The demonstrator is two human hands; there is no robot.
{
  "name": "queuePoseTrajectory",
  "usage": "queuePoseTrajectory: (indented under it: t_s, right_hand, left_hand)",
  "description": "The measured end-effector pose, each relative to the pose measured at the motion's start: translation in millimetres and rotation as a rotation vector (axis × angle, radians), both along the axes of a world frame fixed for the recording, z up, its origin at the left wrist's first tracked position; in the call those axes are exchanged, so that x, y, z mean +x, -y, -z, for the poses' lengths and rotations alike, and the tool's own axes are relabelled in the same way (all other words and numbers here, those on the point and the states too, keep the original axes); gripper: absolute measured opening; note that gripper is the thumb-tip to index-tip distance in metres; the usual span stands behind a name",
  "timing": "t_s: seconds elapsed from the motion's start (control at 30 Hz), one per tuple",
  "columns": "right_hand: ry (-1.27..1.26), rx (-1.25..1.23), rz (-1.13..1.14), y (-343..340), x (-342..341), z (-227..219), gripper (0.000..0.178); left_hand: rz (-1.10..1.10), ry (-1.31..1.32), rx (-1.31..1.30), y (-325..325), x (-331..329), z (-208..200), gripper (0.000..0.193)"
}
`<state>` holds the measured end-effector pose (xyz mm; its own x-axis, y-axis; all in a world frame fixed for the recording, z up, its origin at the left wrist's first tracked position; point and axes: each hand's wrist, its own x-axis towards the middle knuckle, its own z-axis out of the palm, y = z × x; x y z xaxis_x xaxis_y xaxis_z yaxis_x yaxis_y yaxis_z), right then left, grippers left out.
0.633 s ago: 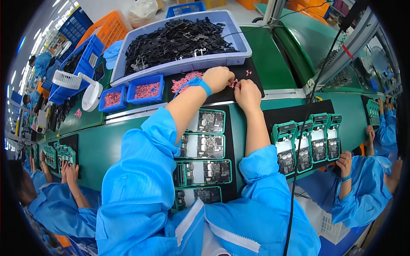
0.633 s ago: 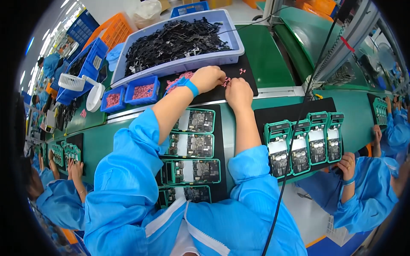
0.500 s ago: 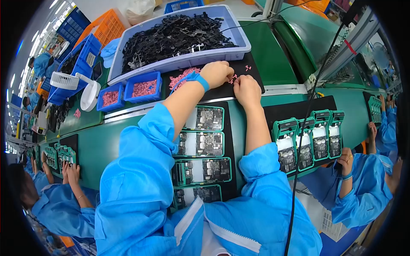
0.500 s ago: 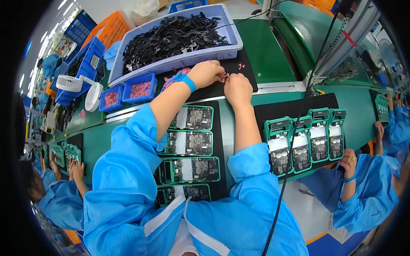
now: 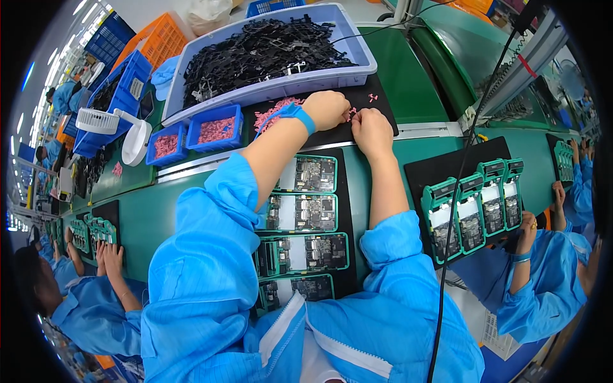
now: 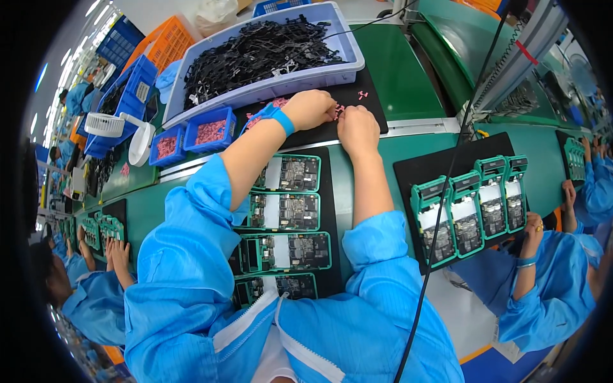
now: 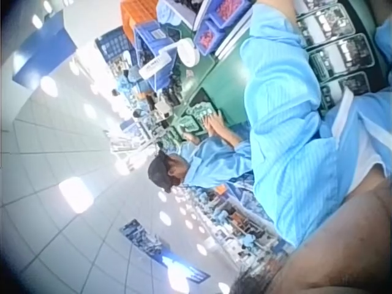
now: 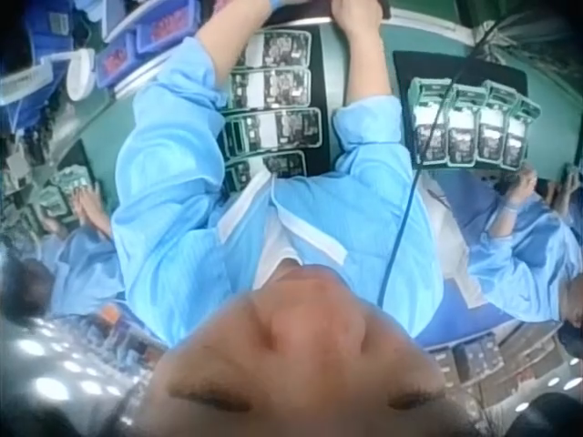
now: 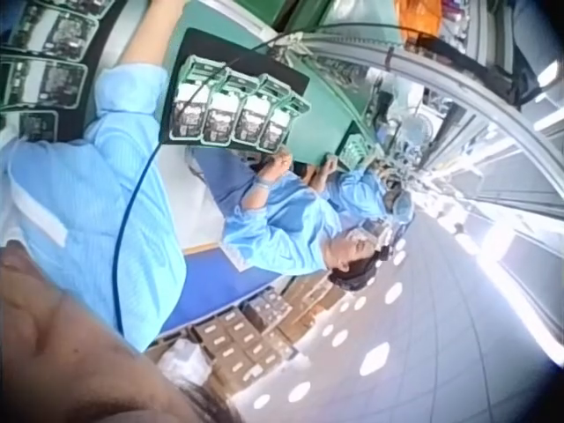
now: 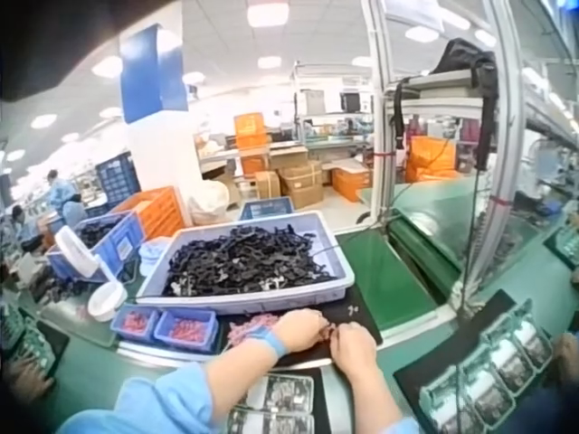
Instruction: The person assembles electronic components onto PCB boards by hand, taking components from a bin and placing them on the boards.
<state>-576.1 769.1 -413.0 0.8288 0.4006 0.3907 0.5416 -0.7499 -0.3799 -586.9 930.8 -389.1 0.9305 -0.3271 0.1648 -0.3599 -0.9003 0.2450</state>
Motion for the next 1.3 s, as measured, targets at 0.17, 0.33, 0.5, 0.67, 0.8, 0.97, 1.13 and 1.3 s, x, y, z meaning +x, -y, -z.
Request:
queuePoseTrajectory:
  t_s: [0.17, 0.33, 0.5, 0.67, 0.8, 0.97, 1.13, 1.3]
  right_hand:
    - [0.002, 0.011, -0.007, 1, -1, 4, 0.011]
    - [-0.007, 0.015, 0.011, -2, 0, 8, 0.011]
    - [-0.009, 0.026, -0.014, -2, 3, 8, 0.012]
    - [-0.011, 0.050, -0.019, 2, 6, 9, 0.012]
    - [0.001, 0.055, -0.024, 1, 5, 12, 0.012]
    - [0.000, 0.070, -0.029, 1, 3, 11, 0.011]
    - [0.017, 0.063, -0.042, 0, 6, 13, 0.010]
    - [0.020, 0.061, -0.044, 4, 10, 13, 0.009]
  left_hand:
    - [-0.127, -0.158, -0.028, 2, 4, 2, 0.012]
    - [-0.133, -0.161, -0.018, 0, 4, 10, 0.011]
    - [-0.115, -0.122, -0.022, -1, -4, 10, 0.010]
    - [-0.110, -0.094, -0.054, 2, -8, 7, 0.010]
    - [-0.112, -0.135, -0.094, 0, -12, 8, 0.009]
    - [-0.117, -0.131, -0.120, 0, -15, 11, 0.007]
    - [-0.150, -0.141, -0.050, 2, -20, 8, 0.009]
    - [0.026, -0.040, 0.010, -4, -56, -18, 0.007]
